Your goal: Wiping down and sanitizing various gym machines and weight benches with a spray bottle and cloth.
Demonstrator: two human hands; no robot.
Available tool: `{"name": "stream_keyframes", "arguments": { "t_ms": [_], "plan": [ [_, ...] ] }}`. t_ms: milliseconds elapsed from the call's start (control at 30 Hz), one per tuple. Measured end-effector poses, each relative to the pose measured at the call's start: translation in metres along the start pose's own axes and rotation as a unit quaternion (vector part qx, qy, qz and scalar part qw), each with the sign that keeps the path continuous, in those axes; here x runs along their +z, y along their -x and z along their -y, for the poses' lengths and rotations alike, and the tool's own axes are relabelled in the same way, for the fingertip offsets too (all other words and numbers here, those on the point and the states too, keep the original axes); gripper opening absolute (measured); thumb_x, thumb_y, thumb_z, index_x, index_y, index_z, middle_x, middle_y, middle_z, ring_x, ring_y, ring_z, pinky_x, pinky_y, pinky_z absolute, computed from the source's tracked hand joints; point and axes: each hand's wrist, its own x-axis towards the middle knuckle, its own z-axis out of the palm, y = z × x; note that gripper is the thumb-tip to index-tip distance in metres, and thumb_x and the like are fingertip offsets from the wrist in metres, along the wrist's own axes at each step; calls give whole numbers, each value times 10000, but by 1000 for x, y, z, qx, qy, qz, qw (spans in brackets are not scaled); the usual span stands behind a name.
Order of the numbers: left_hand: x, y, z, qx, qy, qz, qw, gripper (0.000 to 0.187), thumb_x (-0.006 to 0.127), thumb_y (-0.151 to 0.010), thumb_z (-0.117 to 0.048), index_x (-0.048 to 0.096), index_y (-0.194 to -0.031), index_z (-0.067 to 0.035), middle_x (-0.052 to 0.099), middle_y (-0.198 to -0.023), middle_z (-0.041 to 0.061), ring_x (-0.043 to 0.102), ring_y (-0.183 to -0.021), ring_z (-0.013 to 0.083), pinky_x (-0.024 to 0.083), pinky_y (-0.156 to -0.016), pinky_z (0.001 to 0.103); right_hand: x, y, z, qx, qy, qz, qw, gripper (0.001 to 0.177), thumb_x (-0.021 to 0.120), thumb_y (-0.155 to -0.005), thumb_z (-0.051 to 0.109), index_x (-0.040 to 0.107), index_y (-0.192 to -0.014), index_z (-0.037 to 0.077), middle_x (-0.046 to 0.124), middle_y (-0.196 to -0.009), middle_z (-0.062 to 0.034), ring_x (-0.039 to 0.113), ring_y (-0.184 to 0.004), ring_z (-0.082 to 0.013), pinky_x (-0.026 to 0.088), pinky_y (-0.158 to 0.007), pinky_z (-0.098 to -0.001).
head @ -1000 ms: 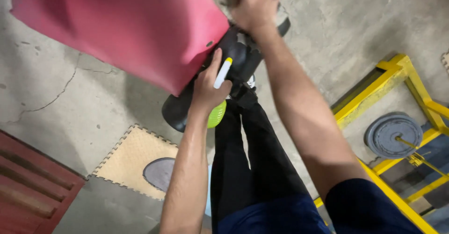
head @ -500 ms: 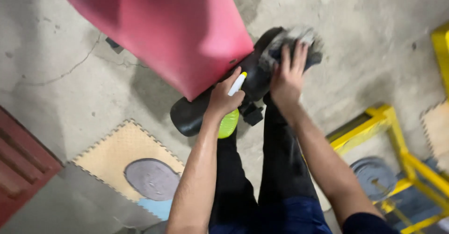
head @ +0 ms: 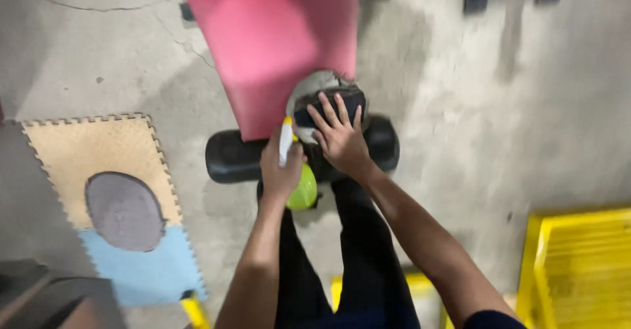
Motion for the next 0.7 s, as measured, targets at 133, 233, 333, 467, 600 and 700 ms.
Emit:
{"name": "stream_keyframes", "arguments": {
  "t_ms": [133, 233, 333, 467, 600, 700],
  "plan": [
    [26, -3, -2, -31, 14, -80, 996, 462, 590, -919, -110, 587, -1374, -33, 692, -898, 91, 694, -694, 135, 605, -633, 308, -9, -52, -43, -55, 46, 20, 997, 540, 584, -1033, 280, 477, -1562, 281, 332, -1691, -73, 339, -1541, -396, 276, -1152, -772],
    [33, -7, -7, -47, -63, -86, 993, 368, 647, -917, -130, 642, -1270, -26, 714, -786, 154, 733, -681, 230, 569, -646, 355, -1, -109, -74, -81, 150, 38, 985, 609, 579, -994, 226, 463, -1587, 306, 328, -1677, -86, 302, -1512, -432, 237, -1114, -787],
    [38, -3, -13, 100, -119, -154, 976, 410, 665, -861, -71, 635, -1264, 1, 714, -938, 223, 727, -825, 372, 574, -715, 417, -11, -156, -90, -135, 241, -48, 960, 481, 587, -1086, 237, 515, -1558, 294, 328, -1670, -124, 312, -1495, -446, 278, -1096, -798],
    [36, 2, -20, 37, -98, -145, 984, 322, 627, -840, -51, 676, -1155, -5, 700, -857, 227, 715, -795, 414, 564, -687, 455, -27, -179, -76, -71, 180, -47, 980, 505, 604, -1073, 209, 517, -1569, 239, 332, -1677, -102, 328, -1516, -415, 369, -1095, -719],
    [35, 10, -19, 33, -90, -164, 982, 262, 613, -835, -59, 693, -1082, -27, 712, -895, 222, 721, -864, 411, 580, -754, 459, 7, -143, -65, -53, 161, -89, 982, 723, 630, -901, 84, 489, -1599, 211, 310, -1662, -166, 323, -1468, -477, 468, -1164, -555],
    [26, 10, -21, 7, -100, -155, 983, 246, 670, -841, -107, 701, -1076, -42, 720, -920, 234, 700, -865, 441, 542, -747, 500, -2, -96, -22, 21, 197, 27, 980, 741, 644, -873, 44, 502, -1559, 287, 372, -1648, -105, 382, -1478, -411, 549, -988, -495]
  ]
}}
